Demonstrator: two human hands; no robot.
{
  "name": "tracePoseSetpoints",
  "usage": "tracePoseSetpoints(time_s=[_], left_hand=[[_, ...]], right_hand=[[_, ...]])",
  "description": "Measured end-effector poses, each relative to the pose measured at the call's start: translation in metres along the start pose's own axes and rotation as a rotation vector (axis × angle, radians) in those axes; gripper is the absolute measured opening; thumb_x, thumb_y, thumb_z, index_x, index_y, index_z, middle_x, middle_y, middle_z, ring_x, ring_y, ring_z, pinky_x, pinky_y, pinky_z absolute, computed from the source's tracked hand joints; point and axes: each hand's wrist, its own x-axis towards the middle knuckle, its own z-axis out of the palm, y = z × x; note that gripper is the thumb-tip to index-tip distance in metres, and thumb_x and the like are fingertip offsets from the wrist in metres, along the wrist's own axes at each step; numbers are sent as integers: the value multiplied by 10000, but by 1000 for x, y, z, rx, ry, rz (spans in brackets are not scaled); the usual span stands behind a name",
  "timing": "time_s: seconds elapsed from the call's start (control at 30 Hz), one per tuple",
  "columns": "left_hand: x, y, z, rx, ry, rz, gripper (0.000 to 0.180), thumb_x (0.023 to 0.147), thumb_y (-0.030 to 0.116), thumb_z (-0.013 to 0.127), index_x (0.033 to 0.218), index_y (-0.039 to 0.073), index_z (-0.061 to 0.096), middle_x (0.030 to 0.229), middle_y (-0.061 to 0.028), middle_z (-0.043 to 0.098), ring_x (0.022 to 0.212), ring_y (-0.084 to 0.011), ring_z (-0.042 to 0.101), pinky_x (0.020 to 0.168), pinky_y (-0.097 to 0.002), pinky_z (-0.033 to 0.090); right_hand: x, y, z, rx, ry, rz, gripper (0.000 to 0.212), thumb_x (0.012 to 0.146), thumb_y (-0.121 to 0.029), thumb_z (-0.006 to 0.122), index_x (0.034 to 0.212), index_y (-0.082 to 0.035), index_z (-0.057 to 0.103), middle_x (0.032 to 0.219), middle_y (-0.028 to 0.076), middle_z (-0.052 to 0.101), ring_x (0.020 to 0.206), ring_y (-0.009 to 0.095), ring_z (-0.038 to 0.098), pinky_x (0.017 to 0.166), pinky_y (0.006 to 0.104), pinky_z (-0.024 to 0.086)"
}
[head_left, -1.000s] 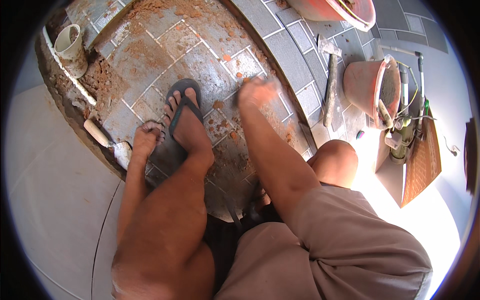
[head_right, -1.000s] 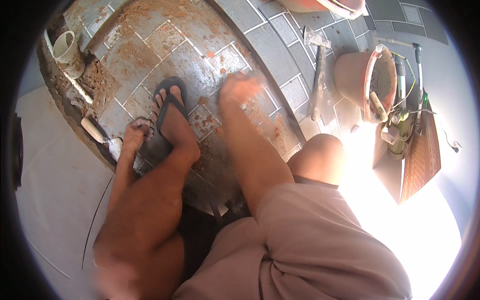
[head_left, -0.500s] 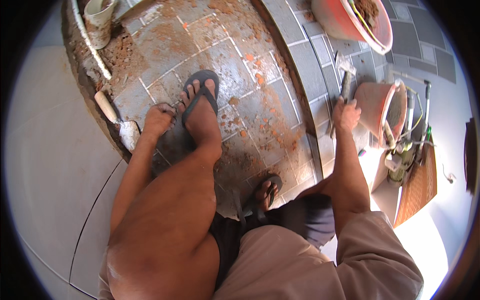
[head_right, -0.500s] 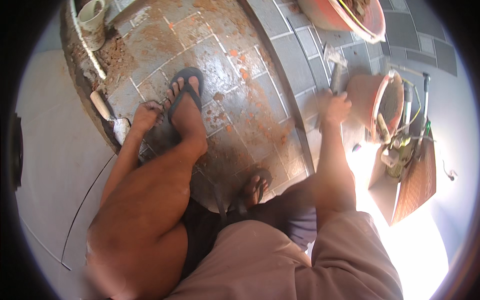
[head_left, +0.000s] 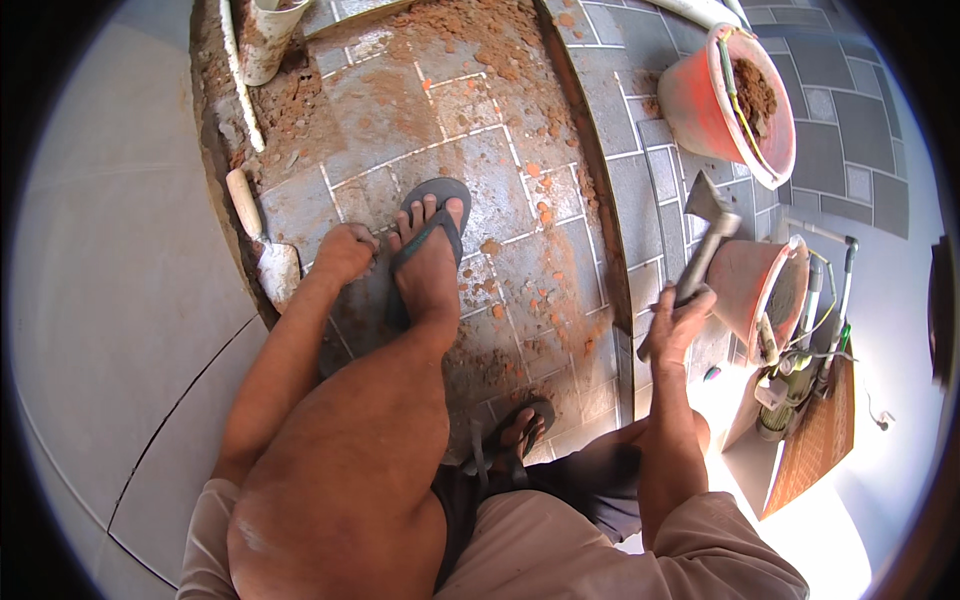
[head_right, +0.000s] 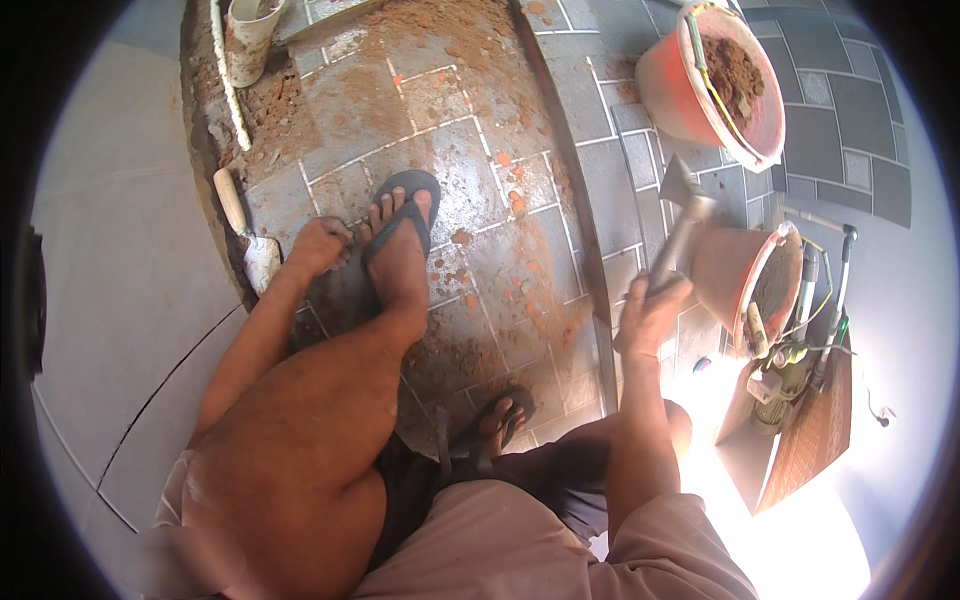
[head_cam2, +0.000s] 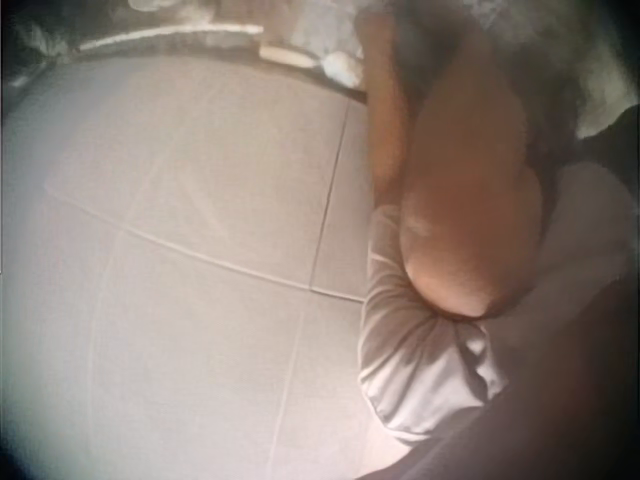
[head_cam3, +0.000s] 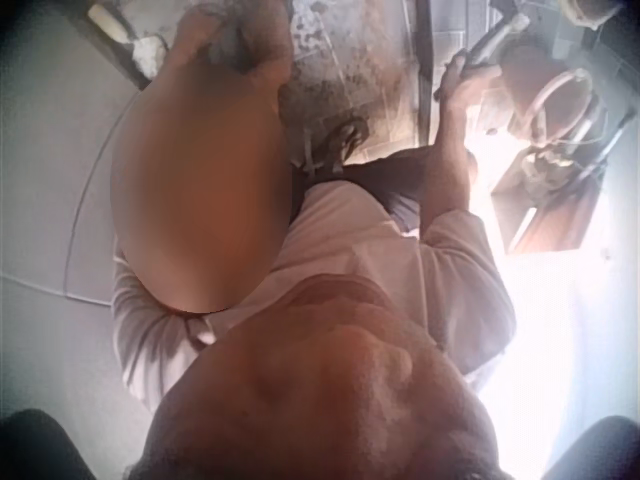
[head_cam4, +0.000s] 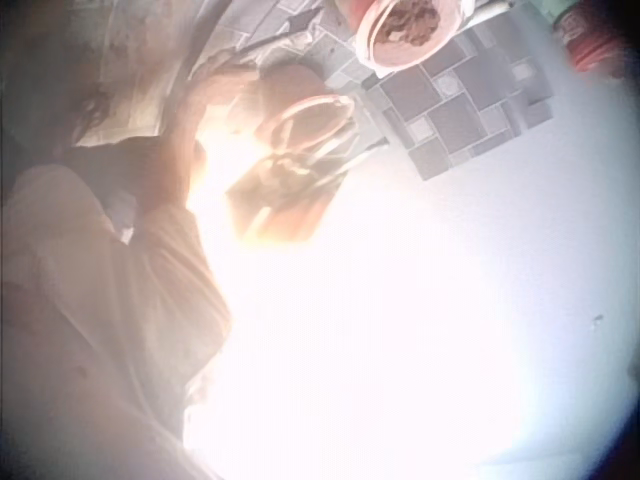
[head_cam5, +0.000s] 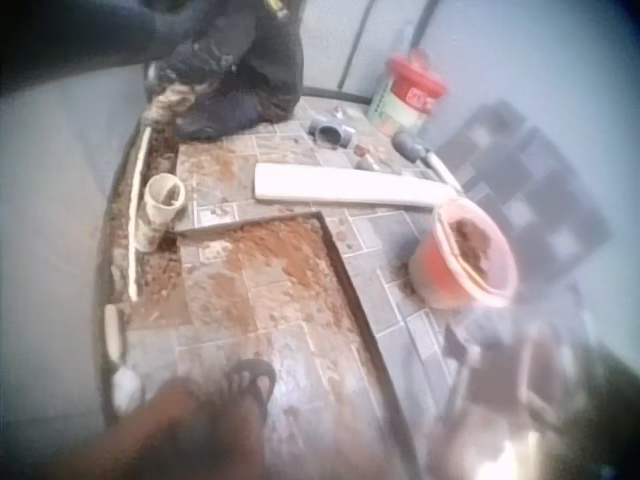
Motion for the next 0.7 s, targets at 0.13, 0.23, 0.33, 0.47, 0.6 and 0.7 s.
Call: tracePoseSetpoints(time_s=[0.13, 0.23, 0.33, 0.47, 0.6, 0.7], left_hand=[[6, -8, -1, 41, -5, -11, 151, 906, 134, 677, 895, 16, 769, 748, -140, 753, 637, -242, 741, 677, -375, 589], [8, -5, 2, 27, -15, 12, 150, 906, 127, 673, 891, 15, 771, 748, -136, 754, 639, -243, 743, 677, -377, 590], [5, -2, 3, 15, -5, 21, 150, 911, 123, 673, 879, 10, 766, 740, -138, 750, 638, -247, 743, 673, -380, 589], [0, -2, 1, 27, 13, 52, 159, 923, 127, 677, 875, 2, 761, 737, -150, 745, 639, -253, 742, 667, -385, 589], [3, -7, 3, -16, 10, 32, 168, 932, 134, 679, 876, -3, 760, 742, -159, 746, 644, -257, 743, 671, -390, 592], [0, -6, 3, -48, 1, 56, 176, 930, 141, 678, 883, -8, 758, 751, -162, 749, 653, -261, 745, 685, -384, 595]], right_hand=[[-36, -38, 16, 135, -483, -137, 318, 1037, -151, 700, 1255, -40, 497, 895, 95, 620, 742, 185, 591, 676, 382, 537], [-39, -12, 48, -191, -560, -157, 284, 1041, -227, 697, 1137, -21, 526, 739, 201, 639, 622, 357, 607, 598, 494, 499], [-40, -5, 72, -225, -445, -129, 329, 1043, -253, 691, 1124, 9, 508, 779, 289, 651, 684, 486, 626, 628, 513, 503], [-37, -13, 106, -189, -346, -131, 386, 1054, -301, 671, 1130, 39, 507, 829, 320, 669, 742, 521, 650, 663, 523, 513], [-3, -34, 151, -81, -389, -151, 419, 1075, -350, 627, 1140, 53, 535, 875, 342, 685, 815, 493, 709, 735, 532, 543], [28, -78, 167, -90, -463, -209, 494, 1060, -422, 617, 1113, 69, 582, 963, 383, 695, 961, 578, 677, 828, 580, 545]])
